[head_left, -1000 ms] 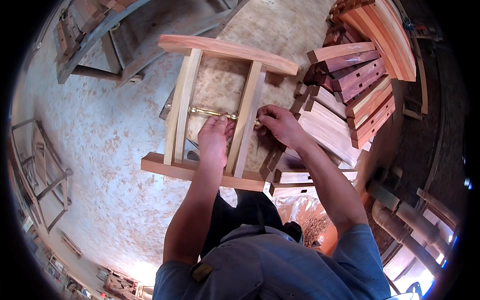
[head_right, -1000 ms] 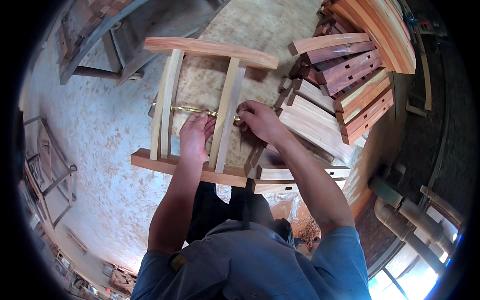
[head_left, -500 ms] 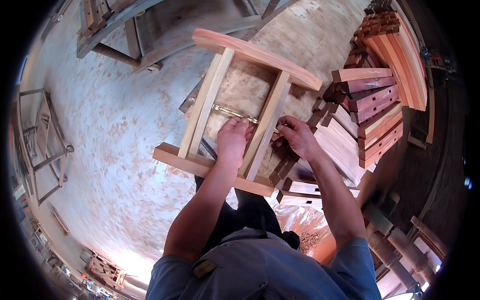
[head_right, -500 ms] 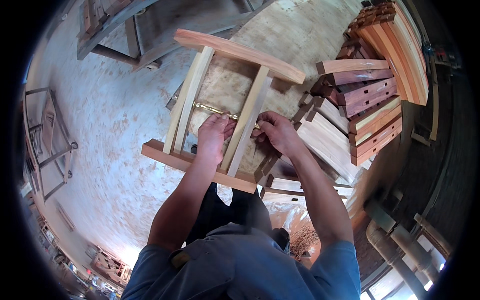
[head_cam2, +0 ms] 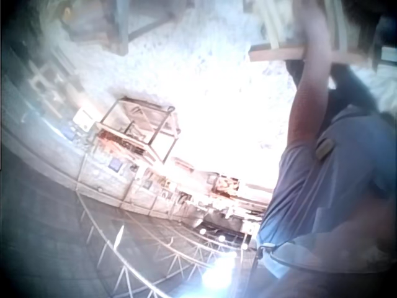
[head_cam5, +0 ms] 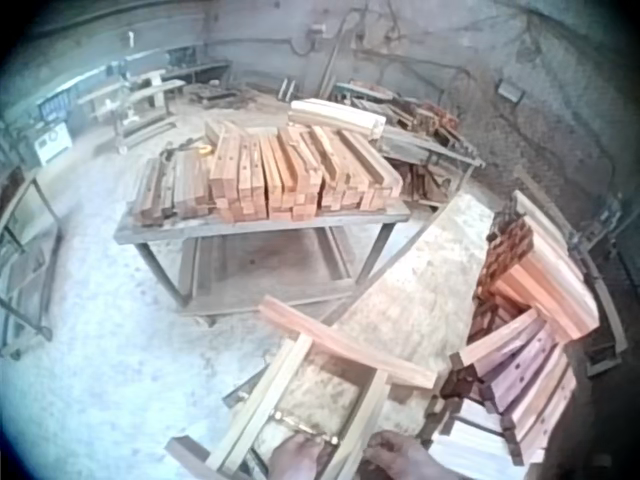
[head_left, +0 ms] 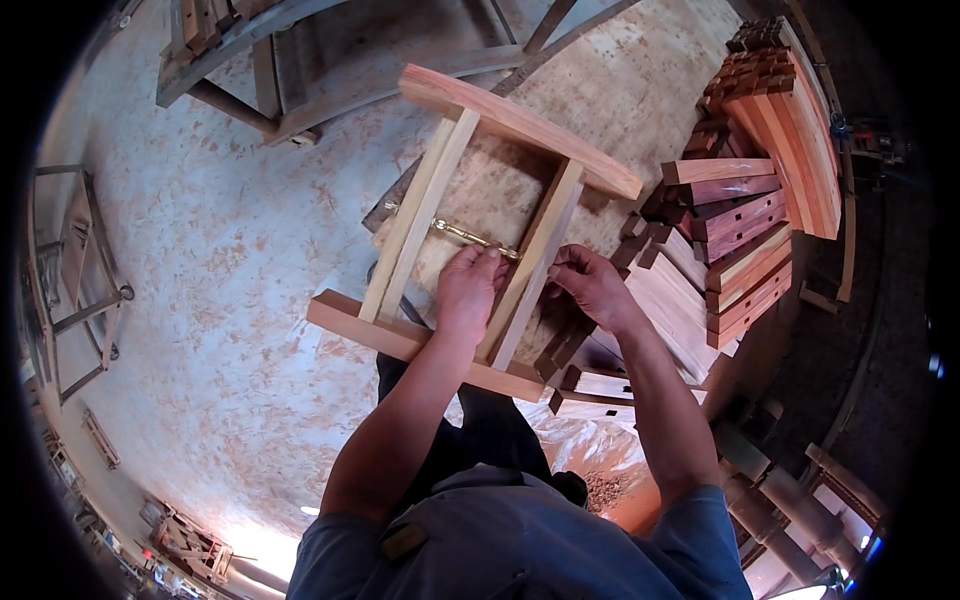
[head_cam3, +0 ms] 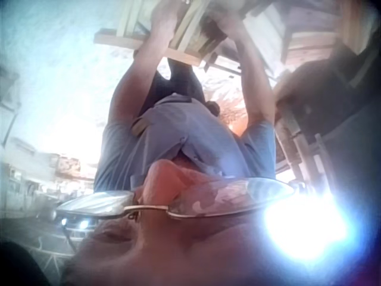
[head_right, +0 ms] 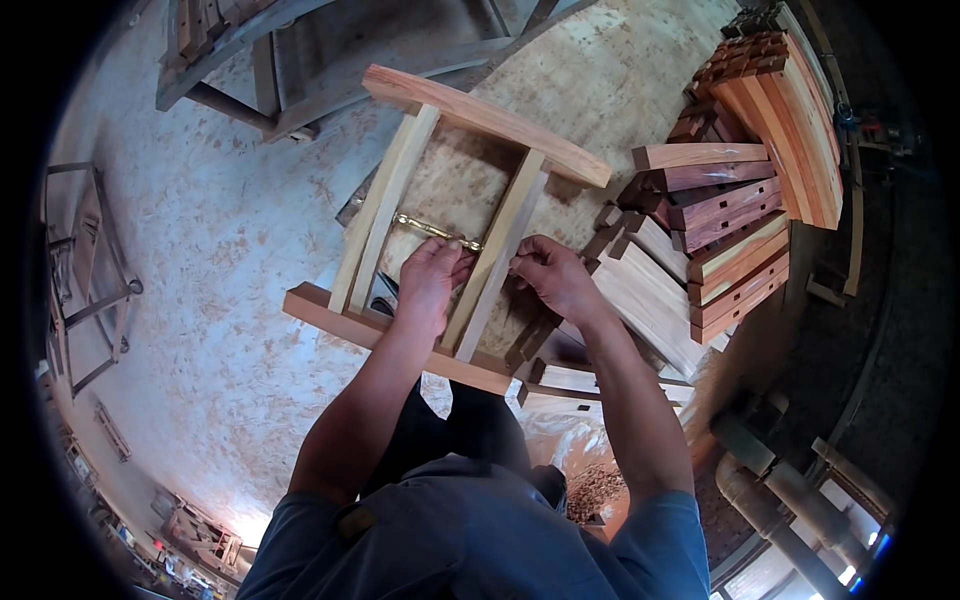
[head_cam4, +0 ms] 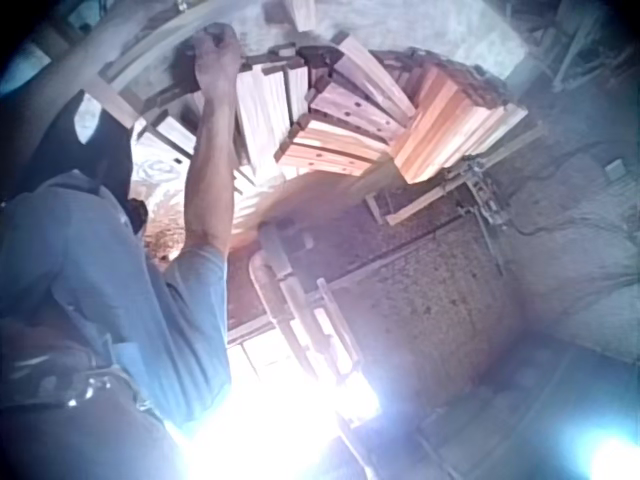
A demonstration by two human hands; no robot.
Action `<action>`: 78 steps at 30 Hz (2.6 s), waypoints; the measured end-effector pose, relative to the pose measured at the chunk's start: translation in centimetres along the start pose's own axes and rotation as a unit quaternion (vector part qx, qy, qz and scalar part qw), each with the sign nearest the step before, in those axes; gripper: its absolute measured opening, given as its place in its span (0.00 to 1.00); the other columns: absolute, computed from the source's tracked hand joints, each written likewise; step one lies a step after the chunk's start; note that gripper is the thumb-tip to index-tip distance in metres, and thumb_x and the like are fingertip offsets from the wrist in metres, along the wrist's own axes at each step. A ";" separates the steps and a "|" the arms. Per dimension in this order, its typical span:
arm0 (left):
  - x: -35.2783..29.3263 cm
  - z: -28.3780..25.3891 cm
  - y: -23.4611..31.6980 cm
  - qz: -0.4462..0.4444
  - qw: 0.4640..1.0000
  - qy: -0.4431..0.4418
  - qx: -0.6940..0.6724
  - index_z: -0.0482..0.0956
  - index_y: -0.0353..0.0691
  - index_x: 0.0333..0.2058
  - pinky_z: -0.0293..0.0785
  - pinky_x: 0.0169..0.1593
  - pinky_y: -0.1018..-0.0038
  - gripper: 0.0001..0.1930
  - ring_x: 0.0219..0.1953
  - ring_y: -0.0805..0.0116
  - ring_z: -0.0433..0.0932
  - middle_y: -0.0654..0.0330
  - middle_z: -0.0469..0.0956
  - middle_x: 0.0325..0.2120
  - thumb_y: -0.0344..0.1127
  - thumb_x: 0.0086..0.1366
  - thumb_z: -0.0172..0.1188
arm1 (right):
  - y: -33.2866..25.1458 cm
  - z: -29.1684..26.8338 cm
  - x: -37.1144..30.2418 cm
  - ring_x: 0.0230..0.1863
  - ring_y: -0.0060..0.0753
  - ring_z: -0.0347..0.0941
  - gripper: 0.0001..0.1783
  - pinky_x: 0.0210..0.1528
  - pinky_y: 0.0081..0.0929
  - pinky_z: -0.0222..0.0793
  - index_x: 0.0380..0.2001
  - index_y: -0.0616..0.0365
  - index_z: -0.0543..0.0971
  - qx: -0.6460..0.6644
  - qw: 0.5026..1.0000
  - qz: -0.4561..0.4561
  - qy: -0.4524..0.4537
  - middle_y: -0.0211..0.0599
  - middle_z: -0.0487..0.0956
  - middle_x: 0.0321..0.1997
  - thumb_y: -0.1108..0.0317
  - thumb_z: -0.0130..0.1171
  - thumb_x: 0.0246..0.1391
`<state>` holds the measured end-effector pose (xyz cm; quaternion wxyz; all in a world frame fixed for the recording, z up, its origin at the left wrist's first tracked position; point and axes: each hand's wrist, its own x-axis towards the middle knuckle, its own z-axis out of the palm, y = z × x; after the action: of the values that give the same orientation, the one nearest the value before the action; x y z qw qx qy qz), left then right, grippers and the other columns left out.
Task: The person assembles a small wooden stool by inserting metal dowels into pre-drilled holes and joining the wooden frame components. After assembling the stool, the person moves to a woodworking machine and operates a lever to adjust the machine's head.
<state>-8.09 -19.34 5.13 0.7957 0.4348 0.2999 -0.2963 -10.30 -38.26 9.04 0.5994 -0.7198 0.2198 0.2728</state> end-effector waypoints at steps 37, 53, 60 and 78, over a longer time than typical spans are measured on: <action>5.2 -9.8 15.5 0.022 0.904 -0.083 0.418 0.77 0.34 0.37 0.66 0.26 0.81 0.08 0.23 0.80 0.69 0.66 0.75 0.25 0.33 0.67 0.53 | -1.2 1.4 -1.0 0.30 0.29 0.75 0.20 0.37 0.27 0.72 0.36 0.67 0.78 -0.096 0.991 0.089 0.032 0.38 0.80 0.29 0.60 0.44 0.64; 4.6 -9.4 15.2 0.069 0.921 -0.085 0.374 0.77 0.34 0.35 0.65 0.25 0.81 0.12 0.23 0.80 0.69 0.66 0.73 0.22 0.39 0.69 0.53 | -1.4 1.6 -1.0 0.31 0.28 0.74 0.19 0.38 0.26 0.71 0.37 0.67 0.78 -0.074 0.992 0.094 0.037 0.38 0.80 0.29 0.60 0.45 0.64; 5.5 -9.9 15.0 0.037 0.895 -0.051 0.442 0.78 0.33 0.37 0.68 0.29 0.78 0.11 0.23 0.76 0.70 0.64 0.74 0.22 0.36 0.67 0.54 | -1.3 1.6 -1.0 0.32 0.28 0.74 0.19 0.39 0.26 0.70 0.37 0.67 0.78 -0.075 0.993 0.086 0.034 0.38 0.80 0.30 0.60 0.45 0.65; 3.7 -8.9 16.8 -0.005 0.936 -0.059 0.347 0.75 0.33 0.35 0.66 0.24 0.82 0.07 0.22 0.79 0.70 0.64 0.74 0.25 0.31 0.67 0.53 | -0.8 1.3 -0.8 0.32 0.26 0.74 0.18 0.37 0.24 0.70 0.35 0.63 0.77 -0.058 0.992 0.104 0.031 0.35 0.79 0.30 0.59 0.45 0.65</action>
<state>4.63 -4.85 7.08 0.6104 0.6640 0.1335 -0.4107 -10.60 -36.81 9.98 0.5177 -0.7347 0.2956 0.3238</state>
